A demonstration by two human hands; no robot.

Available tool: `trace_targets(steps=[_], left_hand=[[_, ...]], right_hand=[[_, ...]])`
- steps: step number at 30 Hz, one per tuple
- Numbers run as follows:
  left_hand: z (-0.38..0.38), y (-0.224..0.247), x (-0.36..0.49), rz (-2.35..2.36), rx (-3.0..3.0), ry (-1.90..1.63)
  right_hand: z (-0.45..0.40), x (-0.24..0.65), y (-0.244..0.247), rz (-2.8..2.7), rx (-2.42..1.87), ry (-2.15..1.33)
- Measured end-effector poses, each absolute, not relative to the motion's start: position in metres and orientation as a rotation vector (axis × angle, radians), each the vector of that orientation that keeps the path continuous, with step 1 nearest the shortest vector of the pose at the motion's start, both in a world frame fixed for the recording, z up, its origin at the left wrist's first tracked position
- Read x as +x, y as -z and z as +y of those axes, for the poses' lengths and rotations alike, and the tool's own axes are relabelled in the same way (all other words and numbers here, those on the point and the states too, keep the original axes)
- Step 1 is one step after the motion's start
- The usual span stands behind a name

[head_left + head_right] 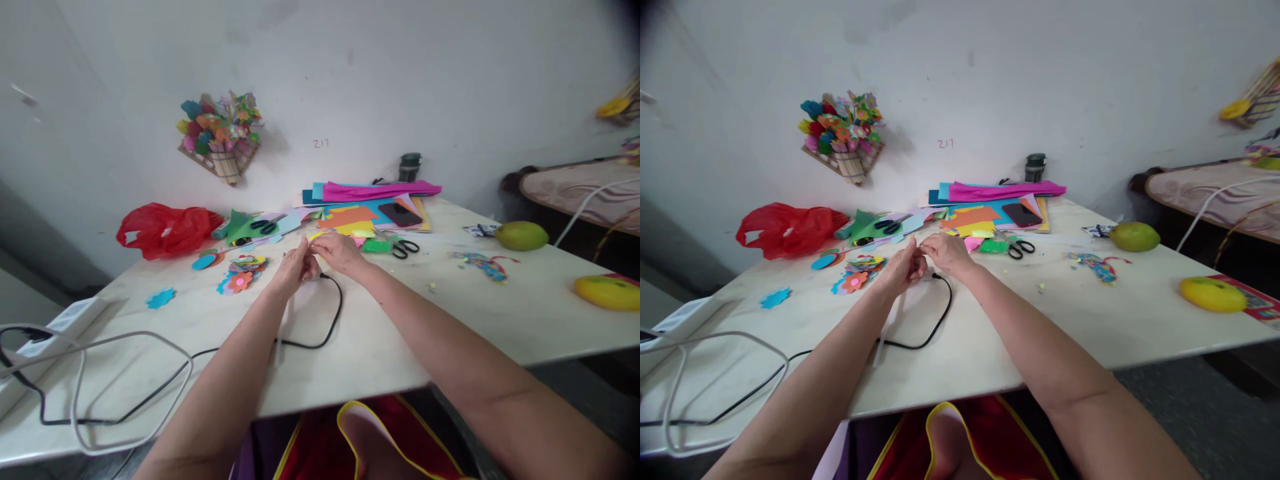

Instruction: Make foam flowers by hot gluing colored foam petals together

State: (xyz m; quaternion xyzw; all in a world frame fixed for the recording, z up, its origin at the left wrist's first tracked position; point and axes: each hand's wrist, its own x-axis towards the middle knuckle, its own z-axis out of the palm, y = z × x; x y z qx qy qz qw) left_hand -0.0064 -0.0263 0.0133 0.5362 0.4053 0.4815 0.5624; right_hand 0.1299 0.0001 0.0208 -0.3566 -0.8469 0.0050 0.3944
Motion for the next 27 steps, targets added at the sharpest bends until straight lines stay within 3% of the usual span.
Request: trace_targets(steps=[10,27], left_hand=[[-0.016,-0.012,-0.026,1.106,1.215,-1.421],[-0.013,-0.005,-0.024,1.157,1.264,-1.434]], right_hand=[[0.016,0.154,-0.025,-1.761,-1.018,-0.477],[0.021,0.167,-0.031,-1.710,-1.288,-0.588]])
